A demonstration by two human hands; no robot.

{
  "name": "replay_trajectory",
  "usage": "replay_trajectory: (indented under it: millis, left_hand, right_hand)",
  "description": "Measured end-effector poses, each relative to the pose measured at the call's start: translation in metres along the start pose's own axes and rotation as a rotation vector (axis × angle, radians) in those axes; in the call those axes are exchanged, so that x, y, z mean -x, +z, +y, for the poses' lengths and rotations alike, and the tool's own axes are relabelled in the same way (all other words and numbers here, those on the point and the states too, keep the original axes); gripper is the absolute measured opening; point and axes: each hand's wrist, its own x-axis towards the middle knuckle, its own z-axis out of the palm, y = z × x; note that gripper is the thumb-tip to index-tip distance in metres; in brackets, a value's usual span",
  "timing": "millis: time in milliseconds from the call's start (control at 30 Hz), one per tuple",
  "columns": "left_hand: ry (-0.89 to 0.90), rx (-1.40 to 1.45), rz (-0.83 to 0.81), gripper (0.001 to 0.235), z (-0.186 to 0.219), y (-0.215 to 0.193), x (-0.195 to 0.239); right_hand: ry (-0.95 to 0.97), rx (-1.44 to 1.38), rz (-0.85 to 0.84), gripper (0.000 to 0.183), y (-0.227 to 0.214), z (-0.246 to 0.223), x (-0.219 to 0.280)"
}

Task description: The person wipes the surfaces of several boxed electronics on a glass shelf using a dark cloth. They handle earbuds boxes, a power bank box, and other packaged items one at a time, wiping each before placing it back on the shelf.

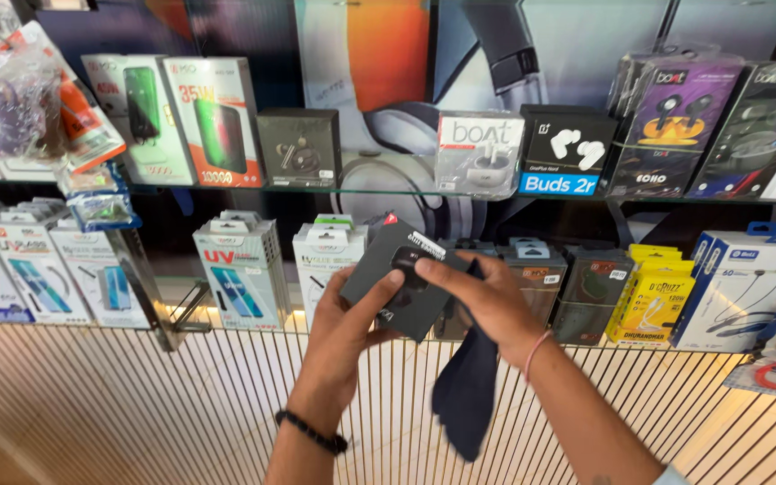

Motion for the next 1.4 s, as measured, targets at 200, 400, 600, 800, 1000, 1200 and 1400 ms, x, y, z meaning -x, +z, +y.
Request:
replay_trajectory:
  millis: [200, 400, 600, 800, 1000, 1200, 1400]
  left_hand:
    - [0.044, 0.004, -0.157, 0.052, -0.005, 0.002, 0.007]
    - [0.029, 0.161, -0.075, 0.051, -0.028, 0.02, 0.018]
    - [0.081, 0.157, 0.001, 0.053, -0.032, 0.01, 0.015]
    - [0.054, 0.137, -0.039, 0.052, -0.043, 0.012, 0.026]
    - [0.043, 0.186, -0.032, 0.05, -0.046, 0.021, 0.025]
    - [0.122, 0.314, -0.032, 0.048, -0.029, 0.008, 0.022]
    - [0.116, 0.398, -0.01, 0.05, -0.032, 0.014, 0.026]
  right_hand:
    - [-0.174, -0.153, 0.116, 0.038, 0.002, 0.012, -0.013]
    - [0.028, -0.486, 0.427, 0.051, 0.021, 0.039, -0.008]
    - [0.168, -0.301, 0.084, 0.047, 0.018, 0.068, 0.017]
    - [0.193, -0.483, 0.39, 0.045, -0.01, 0.049, -0.009]
    - [-0.074, -0.277, 0.38, 0.039, 0.018, 0.059, 0.001]
    - [0.179, -0.153, 0.115, 0.039, 0.032, 0.071, 0.034]
    - [0.059, -0.331, 0.198, 0.057, 0.025, 0.053, 0.027]
